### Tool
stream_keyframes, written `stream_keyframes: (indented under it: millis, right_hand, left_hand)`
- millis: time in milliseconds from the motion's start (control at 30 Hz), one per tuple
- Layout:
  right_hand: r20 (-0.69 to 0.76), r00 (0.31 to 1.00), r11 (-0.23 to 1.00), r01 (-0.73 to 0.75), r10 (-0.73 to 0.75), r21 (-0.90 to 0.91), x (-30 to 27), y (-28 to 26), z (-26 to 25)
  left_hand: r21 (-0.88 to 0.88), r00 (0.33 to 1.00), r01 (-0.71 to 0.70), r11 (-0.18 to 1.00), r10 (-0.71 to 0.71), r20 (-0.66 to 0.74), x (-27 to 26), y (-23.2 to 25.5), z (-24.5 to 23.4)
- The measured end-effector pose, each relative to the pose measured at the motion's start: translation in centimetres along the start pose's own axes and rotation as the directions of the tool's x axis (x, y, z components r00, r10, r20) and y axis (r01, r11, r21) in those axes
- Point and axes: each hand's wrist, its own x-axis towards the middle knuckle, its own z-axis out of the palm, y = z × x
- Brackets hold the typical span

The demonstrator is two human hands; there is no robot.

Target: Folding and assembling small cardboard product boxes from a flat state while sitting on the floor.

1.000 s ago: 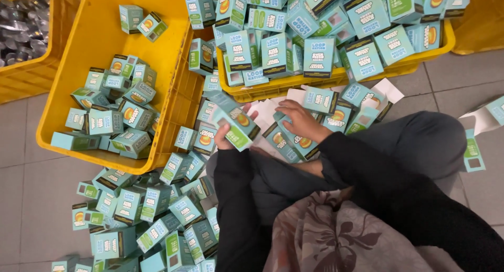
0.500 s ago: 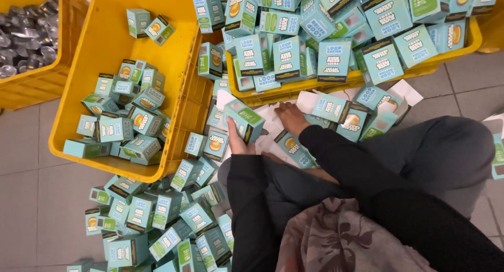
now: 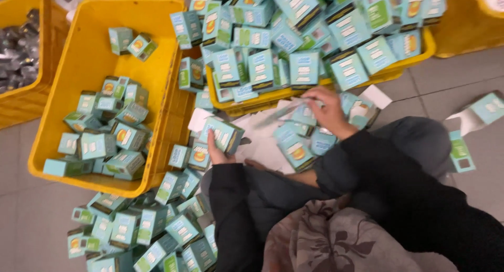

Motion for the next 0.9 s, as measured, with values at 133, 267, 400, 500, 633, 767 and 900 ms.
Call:
stream_keyframes:
  millis: [133,267,400,500,633,767,900]
  right_hand:
    - [-0.088,0.912,0.9,-0.373,0.4,0.225,-1.3,1.2,-8.9]
    - [-0.131,0.789,0.794,-0.568,0.6,0.216,-3.3,3.7,-16.0]
    - [-0.083,0.735,0.722,-0.677,0.673,-0.14,-6.3,7.9,-19.1]
    - [0.003,0.71,0.622,-0.614,0.704,-0.486,-4.9,5.3,-19.0]
    - [-0.05,0.656,0.422,-0.539,0.753,-0.729,-4.0,5.2,-16.8]
    - [0.001,0.921,0.566,-0.239,0.39,-0.789,0.3,-3.1,-11.9]
    - [0.124,0.989,0.995,0.084,-0.076,-0.058,-0.9,-2.5,-0.8]
  left_hand:
    - [0.019,0.999,0.001,1.0,-0.001,-0.038,-2.7,1.5,2.2]
    - [0.01,0.997,0.019,1.0,-0.018,-0.073,-0.9,1.7,0.7]
    - [0.019,0.998,-0.011,1.0,0.012,-0.069,-1.9,2.3,0.6]
    - [0.06,0.997,-0.018,0.998,0.023,-0.08,-2.1,2.2,1.2]
    - [0.09,0.997,0.019,0.996,-0.012,-0.072,-1.6,2.2,1.2]
    - [0.05,0.999,0.011,0.999,-0.008,-0.048,-1.5,1.9,1.3]
    - [0.054,0.997,-0.014,0.998,0.018,-0.069,-3.4,1.8,2.7]
